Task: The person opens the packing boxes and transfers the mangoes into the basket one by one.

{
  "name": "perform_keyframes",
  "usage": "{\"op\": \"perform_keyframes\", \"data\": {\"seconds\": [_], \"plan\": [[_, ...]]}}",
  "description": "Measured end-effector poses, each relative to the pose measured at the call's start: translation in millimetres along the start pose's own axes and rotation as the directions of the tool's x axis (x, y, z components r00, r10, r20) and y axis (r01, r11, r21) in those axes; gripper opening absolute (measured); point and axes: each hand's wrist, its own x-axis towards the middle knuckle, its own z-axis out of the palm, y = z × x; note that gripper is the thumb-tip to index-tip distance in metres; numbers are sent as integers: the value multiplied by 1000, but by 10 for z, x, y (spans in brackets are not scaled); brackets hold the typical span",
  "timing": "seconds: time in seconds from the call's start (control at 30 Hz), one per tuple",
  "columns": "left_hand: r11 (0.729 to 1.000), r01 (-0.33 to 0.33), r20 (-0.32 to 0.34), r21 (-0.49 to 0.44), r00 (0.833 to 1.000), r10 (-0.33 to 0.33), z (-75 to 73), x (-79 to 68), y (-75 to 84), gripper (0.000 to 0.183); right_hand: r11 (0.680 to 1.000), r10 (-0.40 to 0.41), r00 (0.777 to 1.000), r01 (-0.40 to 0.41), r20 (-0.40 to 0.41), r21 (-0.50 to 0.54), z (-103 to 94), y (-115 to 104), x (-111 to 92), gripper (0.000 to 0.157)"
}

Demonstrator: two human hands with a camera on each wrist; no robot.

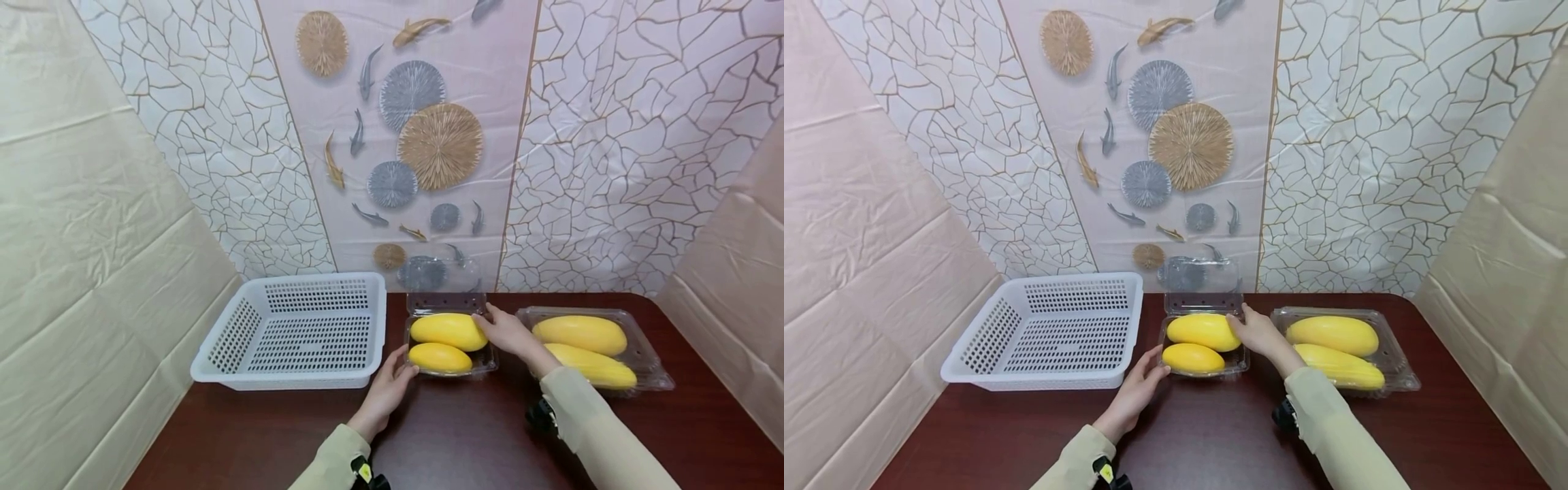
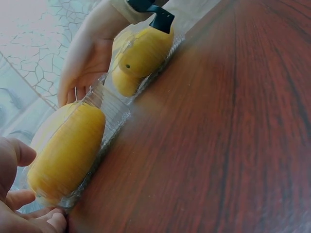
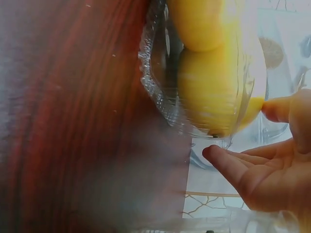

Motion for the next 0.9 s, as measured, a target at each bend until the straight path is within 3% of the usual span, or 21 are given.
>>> {"op": "perform_keyframes", "data": {"seconds": [0.27, 0.57, 0.9], "plan": [[1000, -17, 0, 3, 1000, 17, 6, -16, 6, 64, 999, -35, 999, 35, 2, -16, 76, 4, -207, 84], [1000, -3, -17, -1, 1000, 3, 26, 5, -6, 62, 992, -117, 992, 114, -54, -56, 198, 37, -290, 80], [1000, -9, -23, -2, 1000, 9, 40, -2, 12, 61, 990, -102, 994, 97, -42, -101, 181, 63, -301, 87]]}}
